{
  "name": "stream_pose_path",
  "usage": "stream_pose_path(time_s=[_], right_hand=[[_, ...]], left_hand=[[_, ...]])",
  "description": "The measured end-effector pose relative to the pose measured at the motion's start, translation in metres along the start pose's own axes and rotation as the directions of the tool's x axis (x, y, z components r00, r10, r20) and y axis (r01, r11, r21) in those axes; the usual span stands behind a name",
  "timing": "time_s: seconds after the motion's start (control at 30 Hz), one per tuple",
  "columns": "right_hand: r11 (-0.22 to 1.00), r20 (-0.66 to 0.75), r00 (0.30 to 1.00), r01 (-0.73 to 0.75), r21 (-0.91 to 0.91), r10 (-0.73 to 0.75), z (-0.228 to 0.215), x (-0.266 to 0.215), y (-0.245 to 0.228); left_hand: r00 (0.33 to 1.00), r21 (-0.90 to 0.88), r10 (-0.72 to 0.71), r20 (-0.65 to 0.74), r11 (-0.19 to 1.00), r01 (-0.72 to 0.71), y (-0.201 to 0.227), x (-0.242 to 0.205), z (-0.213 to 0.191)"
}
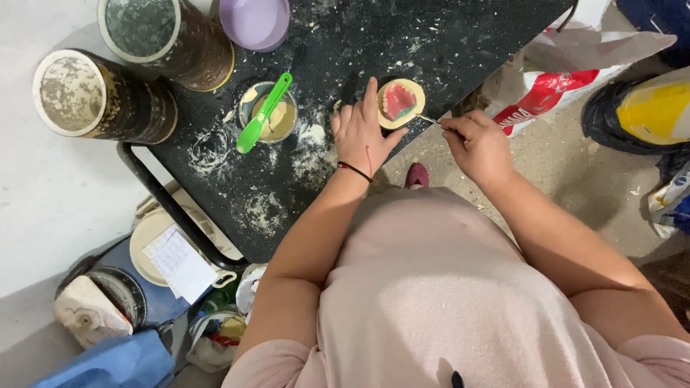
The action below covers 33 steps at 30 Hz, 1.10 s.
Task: Mixing dental stone and filling a dental flask to invest a denture.
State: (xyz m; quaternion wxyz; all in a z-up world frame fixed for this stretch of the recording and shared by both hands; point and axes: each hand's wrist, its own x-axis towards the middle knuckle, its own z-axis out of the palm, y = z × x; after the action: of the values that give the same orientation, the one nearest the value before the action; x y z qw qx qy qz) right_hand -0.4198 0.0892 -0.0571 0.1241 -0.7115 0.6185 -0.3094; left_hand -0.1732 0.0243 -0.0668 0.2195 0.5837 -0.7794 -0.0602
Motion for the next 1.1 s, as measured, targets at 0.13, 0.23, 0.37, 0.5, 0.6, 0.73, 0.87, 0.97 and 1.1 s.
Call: stream_pose_path(time_s=[0.13, 0.23, 0.37, 0.5, 0.6, 0.73, 0.87, 0.97, 1.1], right_hand=[[0.999, 0.008, 1.000, -0.020, 0.045, 0.020, 0.006, -0.007, -0.012], [0.999, 0.010, 0.999, -0.033, 0.027, 0.033, 0.015, -0.008, -0.020], [0.999, 0.035, 0.998, -0.048, 0.024, 0.047, 0.022, -0.010, -0.033], [0.998, 0.063, 0.996, -0.058, 0.019, 0.057, 0.025, -0.010, -0.050], [0.996, 0.083, 0.994, -0.074, 0.044, 0.070, 0.029, -0.010, -0.062], [0.977, 0.131, 0.990, -0.068, 0.204, 0.041, 0.021, -0.003, -0.071], [0.988, 0.123, 0.992, 0.019, 0.152, -0.038, 0.009, 0.013, -0.052], [0.991, 0.069, 0.993, 0.094, 0.092, -0.100, 0.002, 0.023, -0.037], [0.970, 0.027, 0.972, 0.231, 0.076, -0.234, 0.013, 0.025, -0.013]], left_hand=[[0.999, -0.032, 0.000, 0.035, 0.999, 0.001, -0.002, -0.004, -0.009], [0.995, -0.069, 0.008, 0.097, 0.998, -0.001, -0.008, -0.009, -0.013], [0.988, -0.109, -0.013, 0.153, 0.994, 0.030, -0.014, -0.020, -0.024], [0.986, -0.131, -0.016, 0.168, 0.991, 0.039, -0.020, -0.033, -0.034], [0.972, -0.172, -0.029, 0.233, 0.983, 0.071, -0.022, -0.040, -0.056], [0.968, -0.222, -0.023, 0.251, 0.972, 0.080, -0.033, -0.057, -0.066], [0.960, -0.476, -0.001, 0.281, 0.868, 0.141, -0.052, -0.089, -0.043], [0.969, -0.647, 0.032, 0.244, 0.750, 0.138, -0.059, -0.104, -0.041], [0.980, -0.671, 0.020, 0.199, 0.731, 0.121, -0.062, -0.109, -0.038]])
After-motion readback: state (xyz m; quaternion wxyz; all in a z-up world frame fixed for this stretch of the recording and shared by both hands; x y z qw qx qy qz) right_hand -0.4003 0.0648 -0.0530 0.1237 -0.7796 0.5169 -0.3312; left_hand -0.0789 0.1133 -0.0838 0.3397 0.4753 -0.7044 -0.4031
